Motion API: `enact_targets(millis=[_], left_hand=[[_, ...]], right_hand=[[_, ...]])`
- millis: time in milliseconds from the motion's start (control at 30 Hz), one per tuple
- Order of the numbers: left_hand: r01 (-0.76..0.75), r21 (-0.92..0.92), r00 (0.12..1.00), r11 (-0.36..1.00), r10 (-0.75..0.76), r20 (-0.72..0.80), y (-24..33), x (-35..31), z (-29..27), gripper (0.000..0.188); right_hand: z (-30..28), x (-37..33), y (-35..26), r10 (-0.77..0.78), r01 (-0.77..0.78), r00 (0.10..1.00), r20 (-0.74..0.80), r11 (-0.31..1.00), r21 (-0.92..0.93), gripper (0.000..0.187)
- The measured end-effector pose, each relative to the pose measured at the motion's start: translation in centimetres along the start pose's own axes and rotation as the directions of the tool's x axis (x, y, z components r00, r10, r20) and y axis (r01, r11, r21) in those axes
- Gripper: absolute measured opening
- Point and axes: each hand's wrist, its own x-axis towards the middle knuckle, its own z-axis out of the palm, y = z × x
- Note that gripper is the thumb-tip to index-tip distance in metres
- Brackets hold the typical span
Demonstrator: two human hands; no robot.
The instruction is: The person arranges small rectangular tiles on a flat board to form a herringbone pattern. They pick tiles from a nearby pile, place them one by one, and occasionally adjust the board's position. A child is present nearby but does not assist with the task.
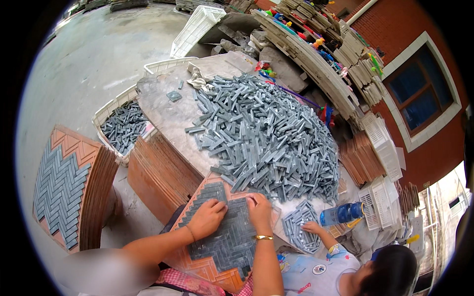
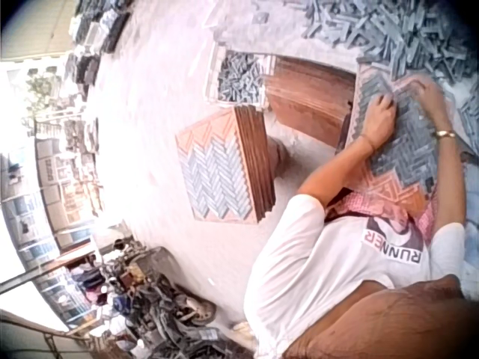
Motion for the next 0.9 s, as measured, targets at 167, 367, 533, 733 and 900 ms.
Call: enact_targets(millis=[167, 367, 533, 733, 900], left_hand=[[-0.008, 0.021, 0.998, 1.000, 0.007, 0.059, 0.4, 0.4, 0.1, 0.032], [0.022, -0.008, 0.995, 1.000, -0.021, 0.100, 0.8, 0.9, -0.8, 0.041], [0.007, 0.032, 0.982, 0.999, -0.013, 0.190, 1.3, 1.0, 0.1, 0.058], [0.024, 0.019, 0.968, 1.000, -0.028, 0.249, 0.9, 0.2, 1.1, 0.063], [0.022, 0.021, 0.968, 1.000, -0.026, 0.249, 1.0, 0.1, 1.2, 0.064]], right_hand=[[1.1, -0.7, 1.1, -0.068, 0.071, 0.997, 0.022, 0.969, -0.236, 0.011], [-2.2, -0.2, 1.8, 0.147, -0.149, 0.981, -0.126, 0.989, -0.008, 0.012], [-3.6, -0.2, 3.4, 0.044, -0.055, 0.995, -0.085, 0.990, -0.132, 0.026], [-2.1, -0.1, 2.8, -0.143, 0.131, 0.989, -0.048, 0.971, -0.203, 0.024], [1.6, 0.8, 0.7, -0.021, 0.010, 0.999, -0.047, 0.974, -0.226, 0.034]])
